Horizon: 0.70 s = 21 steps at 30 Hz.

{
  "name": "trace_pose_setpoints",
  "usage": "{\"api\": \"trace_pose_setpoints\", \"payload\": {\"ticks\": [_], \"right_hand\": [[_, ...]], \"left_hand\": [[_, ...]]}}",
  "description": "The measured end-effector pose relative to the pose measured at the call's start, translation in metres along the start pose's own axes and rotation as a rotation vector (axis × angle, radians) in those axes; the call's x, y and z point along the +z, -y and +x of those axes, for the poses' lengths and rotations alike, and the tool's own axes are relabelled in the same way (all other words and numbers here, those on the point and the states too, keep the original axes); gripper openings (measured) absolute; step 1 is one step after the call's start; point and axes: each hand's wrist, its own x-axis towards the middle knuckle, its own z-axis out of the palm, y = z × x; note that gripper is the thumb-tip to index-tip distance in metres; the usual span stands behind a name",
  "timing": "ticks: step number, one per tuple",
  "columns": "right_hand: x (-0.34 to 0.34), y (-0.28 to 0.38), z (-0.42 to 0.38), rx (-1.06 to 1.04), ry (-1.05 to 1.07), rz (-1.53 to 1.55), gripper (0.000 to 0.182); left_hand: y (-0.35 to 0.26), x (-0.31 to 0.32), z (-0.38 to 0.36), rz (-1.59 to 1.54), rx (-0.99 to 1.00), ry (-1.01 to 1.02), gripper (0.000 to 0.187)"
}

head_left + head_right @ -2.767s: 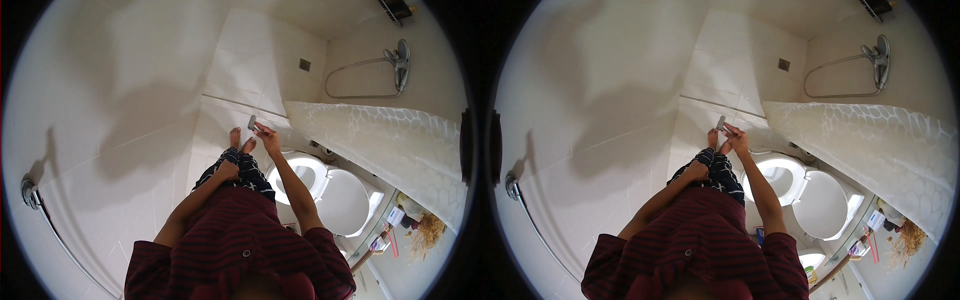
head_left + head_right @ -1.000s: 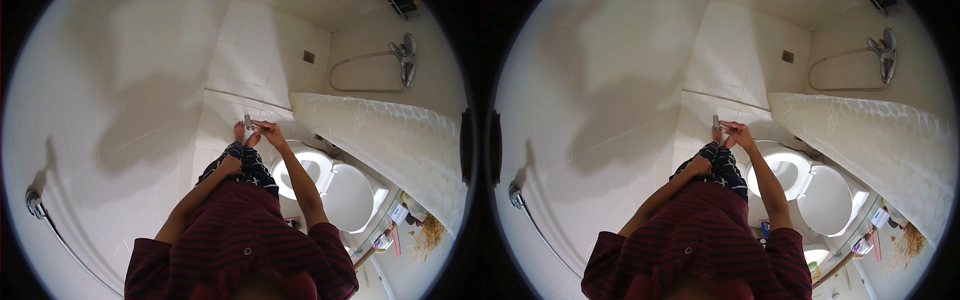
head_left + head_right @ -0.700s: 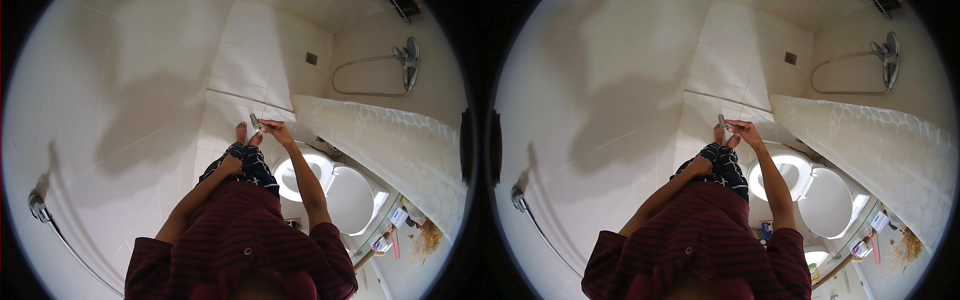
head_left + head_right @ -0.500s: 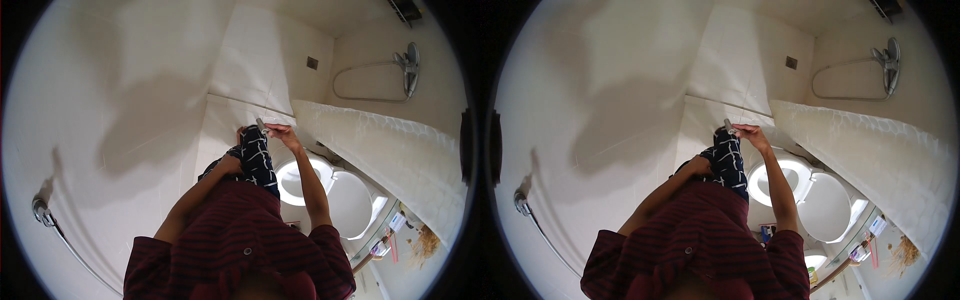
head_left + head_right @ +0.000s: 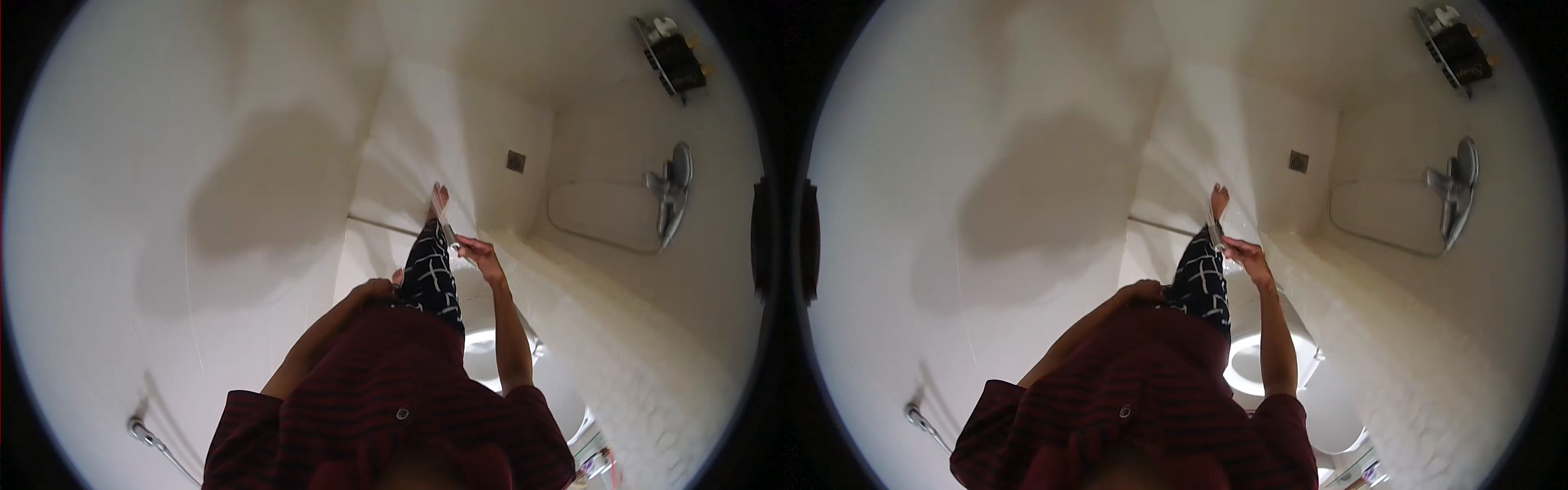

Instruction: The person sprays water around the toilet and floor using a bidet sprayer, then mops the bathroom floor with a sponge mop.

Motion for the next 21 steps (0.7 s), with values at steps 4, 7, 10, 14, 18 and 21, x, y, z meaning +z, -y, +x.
{"api": "trace_pose_setpoints", "payload": {"ticks": [4, 7, 10, 14, 18, 21], "right_hand": [[-0.052, 0.019, 0.028, 0.029, -0.075, 0.240, 0.041], [-0.102, 0.028, 0.045, -0.151, -0.201, 0.372, 0.027], [-0.137, 0.054, 0.050, -0.120, -0.338, 0.519, 0.028], [-0.172, 0.070, 0.057, -0.119, -0.288, 0.550, 0.028], [-0.169, 0.074, 0.059, -0.101, -0.456, 0.543, 0.028], [-0.173, 0.074, 0.072, -0.112, -0.510, 0.511, 0.029]], "left_hand": [[-0.029, -0.065, 0.015, 0.120, -0.104, 0.025, 0.040], [-0.041, -0.107, 0.016, 0.435, 0.028, -0.228, 0.036], [-0.062, -0.152, 0.007, 0.401, 0.050, -0.288, 0.031], [-0.055, -0.193, 0.013, 0.504, 0.058, -0.332, 0.032], [-0.022, -0.234, 0.015, 0.543, 0.042, -0.365, 0.032], [-0.008, -0.289, 0.014, 0.433, 0.004, -0.371, 0.032]]}}
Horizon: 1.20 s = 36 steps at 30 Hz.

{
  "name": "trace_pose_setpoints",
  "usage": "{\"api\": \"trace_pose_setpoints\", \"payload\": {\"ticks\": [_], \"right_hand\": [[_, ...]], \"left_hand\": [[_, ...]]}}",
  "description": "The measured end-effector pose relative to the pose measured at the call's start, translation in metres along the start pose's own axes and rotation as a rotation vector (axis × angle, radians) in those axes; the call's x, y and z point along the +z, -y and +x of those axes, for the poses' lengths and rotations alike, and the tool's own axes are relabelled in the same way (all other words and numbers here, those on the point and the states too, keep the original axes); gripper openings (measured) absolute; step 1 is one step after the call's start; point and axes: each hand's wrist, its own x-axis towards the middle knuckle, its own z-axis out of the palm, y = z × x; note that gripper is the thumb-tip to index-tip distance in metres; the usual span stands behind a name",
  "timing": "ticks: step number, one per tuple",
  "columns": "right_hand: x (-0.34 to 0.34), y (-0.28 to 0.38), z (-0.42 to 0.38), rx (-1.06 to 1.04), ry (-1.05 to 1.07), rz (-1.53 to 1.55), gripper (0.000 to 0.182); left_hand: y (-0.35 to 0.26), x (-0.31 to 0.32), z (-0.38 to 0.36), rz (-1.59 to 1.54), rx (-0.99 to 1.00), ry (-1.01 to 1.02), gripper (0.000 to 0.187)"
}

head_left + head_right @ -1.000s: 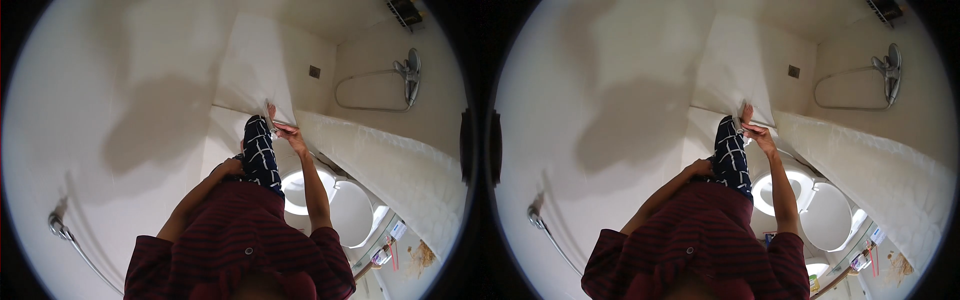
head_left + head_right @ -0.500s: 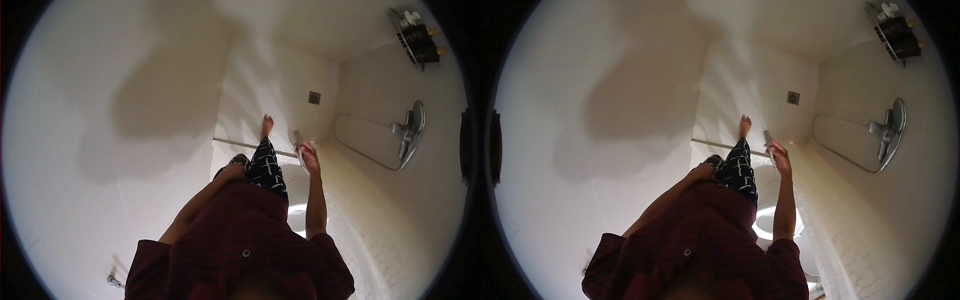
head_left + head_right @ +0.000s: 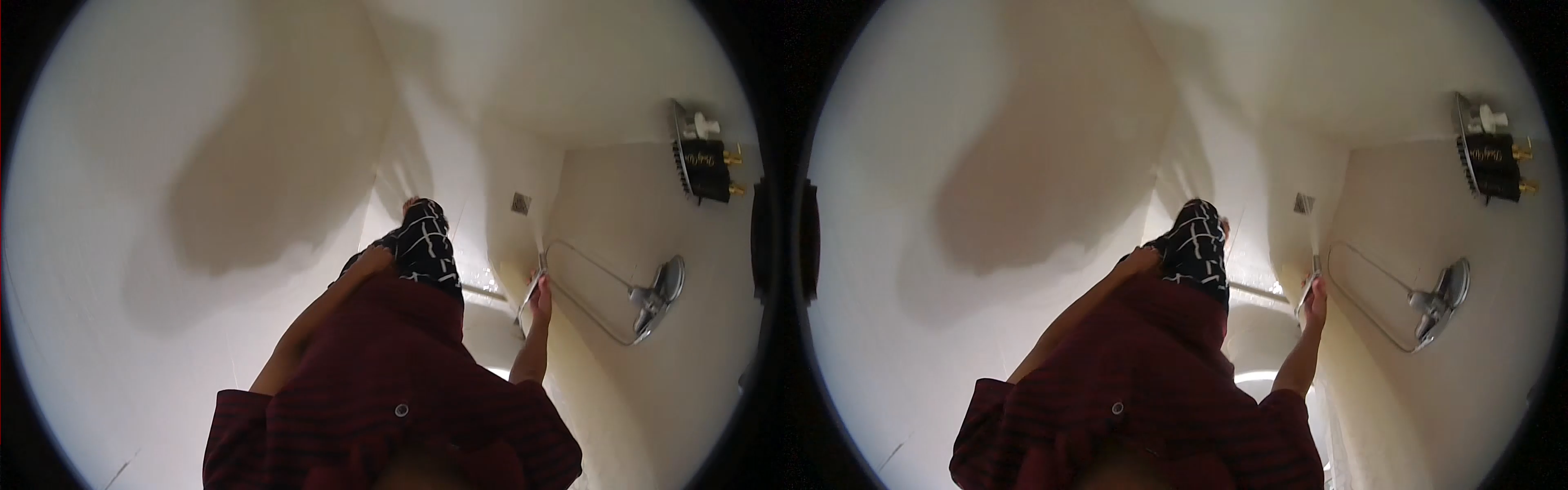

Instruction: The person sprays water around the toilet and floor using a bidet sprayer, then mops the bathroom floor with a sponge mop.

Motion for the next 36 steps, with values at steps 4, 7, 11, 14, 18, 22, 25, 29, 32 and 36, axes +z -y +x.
{"api": "trace_pose_setpoints", "payload": {"ticks": [4, 7, 11, 14, 18, 22, 25, 29, 32, 36], "right_hand": [[-0.002, -0.014, -0.013, 0.050, -0.047, -0.058, 0.032], [-0.004, -0.022, -0.003, 0.024, -0.052, -0.039, 0.035], [-0.002, -0.028, 0.008, -0.001, -0.141, -0.167, 0.038], [0.009, -0.012, 0.003, 0.026, -0.088, -0.263, 0.036], [0.011, -0.004, 0.003, 0.087, -0.111, -0.281, 0.033], [0.025, 0.008, -0.003, 0.090, -0.180, -0.268, 0.034], [0.036, 0.022, -0.008, 0.122, -0.205, -0.250, 0.035], [0.008, 0.014, 0.004, 0.126, -0.201, -0.280, 0.039], [0.001, 0.009, 0.027, 0.108, -0.200, -0.326, 0.041], [0.001, 0.009, 0.046, 0.091, -0.136, -0.362, 0.038]], "left_hand": [[0.012, -0.012, -0.006, -0.100, 0.020, 0.019, 0.031], [0.023, -0.026, 0.010, -0.174, -0.006, -0.019, 0.028], [0.039, -0.037, 0.018, -0.112, 0.047, 0.084, 0.031], [0.027, -0.038, 0.013, -0.064, 0.128, 0.078, 0.031], [0.013, -0.066, 0.033, -0.051, 0.178, 0.220, 0.035], [-0.015, -0.086, 0.063, 0.150, 0.273, 0.364, 0.039], [-0.032, -0.092, 0.080, 0.287, 0.345, 0.468, 0.042], [-0.083, -0.087, 0.085, 0.325, 0.377, 0.455, 0.043], [-0.114, -0.053, 0.088, 0.388, 0.425, 0.298, 0.042], [-0.152, -0.044, 0.089, 0.395, 0.415, 0.345, 0.040]]}}
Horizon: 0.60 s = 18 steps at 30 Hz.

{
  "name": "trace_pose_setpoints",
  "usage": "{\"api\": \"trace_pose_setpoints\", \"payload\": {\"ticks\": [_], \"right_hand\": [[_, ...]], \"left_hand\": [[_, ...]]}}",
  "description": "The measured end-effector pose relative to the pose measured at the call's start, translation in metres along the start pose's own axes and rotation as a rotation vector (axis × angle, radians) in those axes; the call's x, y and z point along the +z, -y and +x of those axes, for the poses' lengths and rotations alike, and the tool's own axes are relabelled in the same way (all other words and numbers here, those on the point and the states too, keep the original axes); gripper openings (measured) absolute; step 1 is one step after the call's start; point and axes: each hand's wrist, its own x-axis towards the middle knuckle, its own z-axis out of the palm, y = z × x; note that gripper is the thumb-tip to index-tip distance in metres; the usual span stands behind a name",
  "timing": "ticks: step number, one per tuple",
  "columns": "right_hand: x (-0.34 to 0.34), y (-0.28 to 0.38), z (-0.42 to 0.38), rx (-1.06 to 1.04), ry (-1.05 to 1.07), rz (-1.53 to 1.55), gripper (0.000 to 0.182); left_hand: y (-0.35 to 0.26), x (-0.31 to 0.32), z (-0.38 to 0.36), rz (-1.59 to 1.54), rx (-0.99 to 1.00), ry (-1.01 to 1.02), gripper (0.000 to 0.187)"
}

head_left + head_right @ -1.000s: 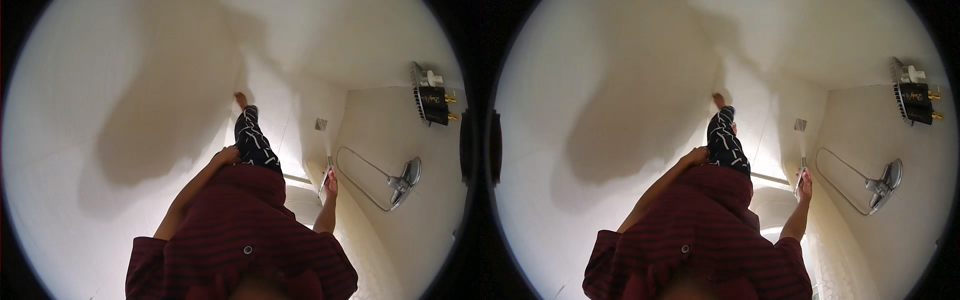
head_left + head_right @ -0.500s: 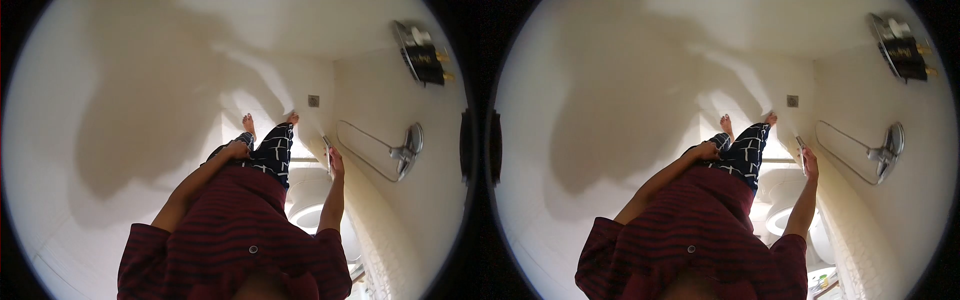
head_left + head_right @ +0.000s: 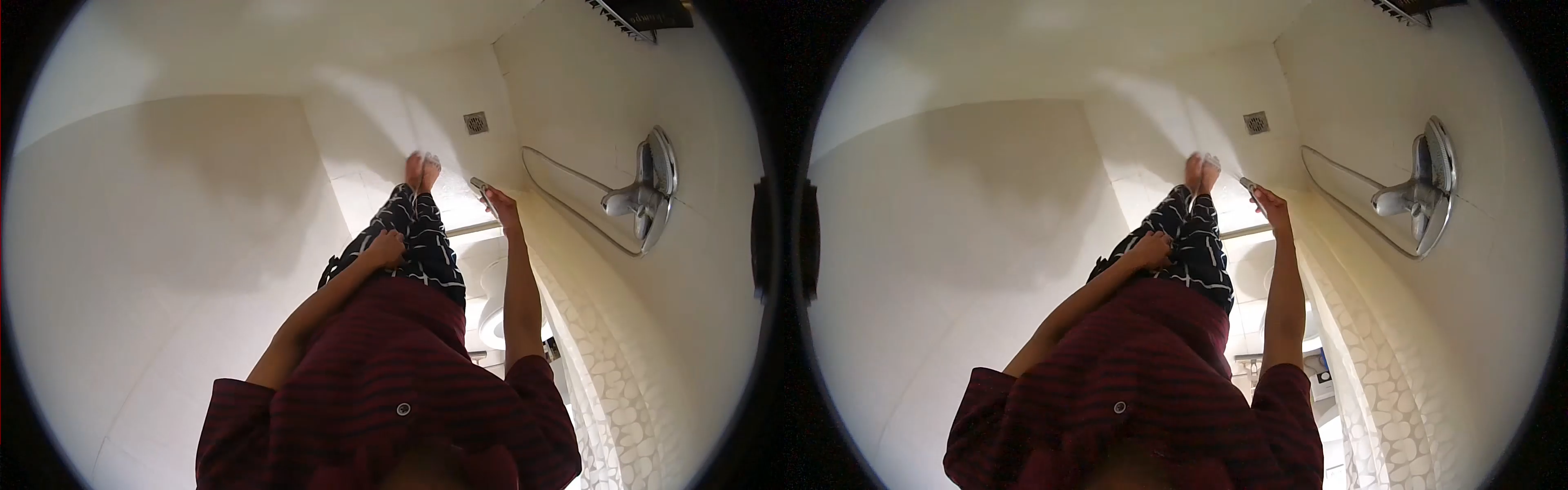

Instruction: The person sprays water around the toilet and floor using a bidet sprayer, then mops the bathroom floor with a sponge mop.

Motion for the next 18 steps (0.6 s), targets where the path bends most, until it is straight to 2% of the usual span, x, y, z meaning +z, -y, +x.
{"api": "trace_pose_setpoints", "payload": {"ticks": [2, 5, 8, 11, 14, 15, 16, 18], "right_hand": [[0.006, -0.005, 0.007, 0.003, 0.018, -0.003, 0.037], [0.007, -0.010, 0.016, -0.019, -0.027, -0.036, 0.034], [0.004, -0.014, 0.021, -0.015, 0.059, -0.075, 0.038], [0.009, 0.007, 0.017, 0.005, 0.315, 0.162, 0.041], [-0.005, -0.002, 0.026, -0.113, 0.462, 0.343, 0.044], [-0.008, -0.002, 0.022, -0.071, 0.386, 0.366, 0.041], [-0.012, 0.002, 0.018, -0.133, 0.348, 0.353, 0.042], [-0.017, 0.005, 0.012, -0.131, 0.277, 0.372, 0.041]], "left_hand": [[-0.008, -0.011, -0.001, -0.129, 0.023, 0.066, 0.041], [-0.006, -0.008, 0.008, -0.113, -0.033, 0.094, 0.042], [-0.006, -0.023, -0.001, -0.135, -0.079, 0.109, 0.042], [0.001, -0.018, -0.005, -0.268, -0.078, 0.131, 0.040], [0.004, -0.011, -0.012, -0.267, -0.102, 0.072, 0.039], [0.005, -0.008, -0.013, -0.257, -0.083, 0.054, 0.039], [0.007, -0.007, -0.011, -0.244, -0.061, 0.039, 0.039], [0.014, -0.011, -0.014, -0.196, -0.049, 0.004, 0.040]]}}
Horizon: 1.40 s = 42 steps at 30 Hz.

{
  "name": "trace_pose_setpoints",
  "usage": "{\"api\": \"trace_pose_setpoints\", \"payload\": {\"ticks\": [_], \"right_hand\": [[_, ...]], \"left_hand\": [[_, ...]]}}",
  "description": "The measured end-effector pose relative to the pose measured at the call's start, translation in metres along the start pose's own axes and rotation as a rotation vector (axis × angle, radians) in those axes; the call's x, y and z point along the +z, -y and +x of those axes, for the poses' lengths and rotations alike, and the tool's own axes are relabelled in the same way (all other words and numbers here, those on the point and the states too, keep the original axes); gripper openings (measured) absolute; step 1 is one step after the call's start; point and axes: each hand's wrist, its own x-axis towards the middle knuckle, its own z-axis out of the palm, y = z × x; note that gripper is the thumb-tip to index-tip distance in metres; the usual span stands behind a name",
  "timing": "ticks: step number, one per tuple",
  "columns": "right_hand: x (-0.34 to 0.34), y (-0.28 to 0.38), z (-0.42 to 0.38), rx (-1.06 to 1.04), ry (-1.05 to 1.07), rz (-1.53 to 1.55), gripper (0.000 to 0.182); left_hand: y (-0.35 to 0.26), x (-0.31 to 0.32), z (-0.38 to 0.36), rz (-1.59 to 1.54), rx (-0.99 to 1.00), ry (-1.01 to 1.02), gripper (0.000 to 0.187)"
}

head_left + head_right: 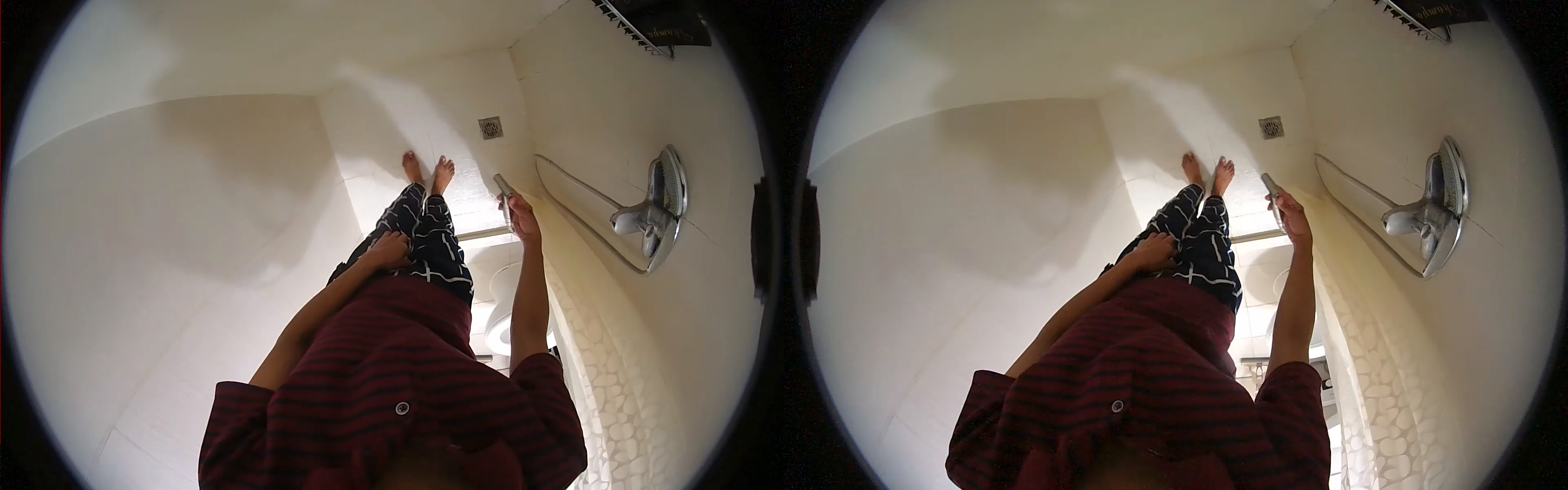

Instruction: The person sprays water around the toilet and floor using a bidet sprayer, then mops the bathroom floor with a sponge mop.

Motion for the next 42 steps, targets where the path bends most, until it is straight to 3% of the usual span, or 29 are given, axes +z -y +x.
{"api": "trace_pose_setpoints", "payload": {"ticks": [3, 6, 9, 16, 22, 23, 27, 30, 31, 33, 38, 42], "right_hand": [[-0.001, 0.006, -0.015, -0.049, -0.139, 0.102, 0.042], [0.006, 0.019, -0.020, 0.010, -0.177, -0.004, 0.038], [0.010, 0.020, -0.024, 0.034, -0.209, -0.042, 0.037], [0.010, 0.017, -0.014, -0.056, -0.344, 0.012, 0.034], [0.005, 0.017, 0.000, -0.207, -0.437, -0.056, 0.034], [0.011, 0.020, 0.002, -0.231, -0.452, -0.079, 0.034], [0.028, 0.021, -0.014, -0.209, -0.523, -0.021, 0.039], [0.041, 0.024, -0.028, -0.209, -0.634, -0.032, 0.042], [0.044, 0.026, -0.032, -0.210, -0.673, -0.043, 0.043], [0.050, 0.028, -0.039, -0.277, -0.700, -0.062, 0.046], [0.026, 0.001, -0.064, -0.386, -0.694, -0.177, 0.043], [0.027, -0.030, -0.094, -0.406, -0.624, -0.219, 0.038]], "left_hand": [[0.007, -0.015, -0.004, 0.100, -0.052, -0.044, 0.043], [0.031, -0.035, -0.008, 0.088, -0.097, 0.041, 0.046], [0.062, -0.050, -0.022, 0.012, -0.104, -0.061, 0.045], [0.126, -0.092, -0.056, -0.162, -0.154, -0.091, 0.036], [0.167, -0.132, -0.024, -0.117, -0.134, -0.161, 0.033], [0.180, -0.133, -0.013, -0.088, -0.052, -0.149, 0.033], [0.166, -0.157, -0.017, -0.007, 0.030, -0.192, 0.035], [0.167, -0.167, -0.008, -0.073, 0.114, -0.099, 0.033], [0.153, -0.178, -0.014, -0.101, 0.033, -0.040, 0.033], [0.136, -0.194, -0.011, 0.101, 0.106, -0.031, 0.034], [0.080, -0.150, 0.003, 0.373, 0.009, 0.048, 0.035], [0.077, -0.104, 0.034, 0.433, 0.093, 0.035, 0.035]]}}
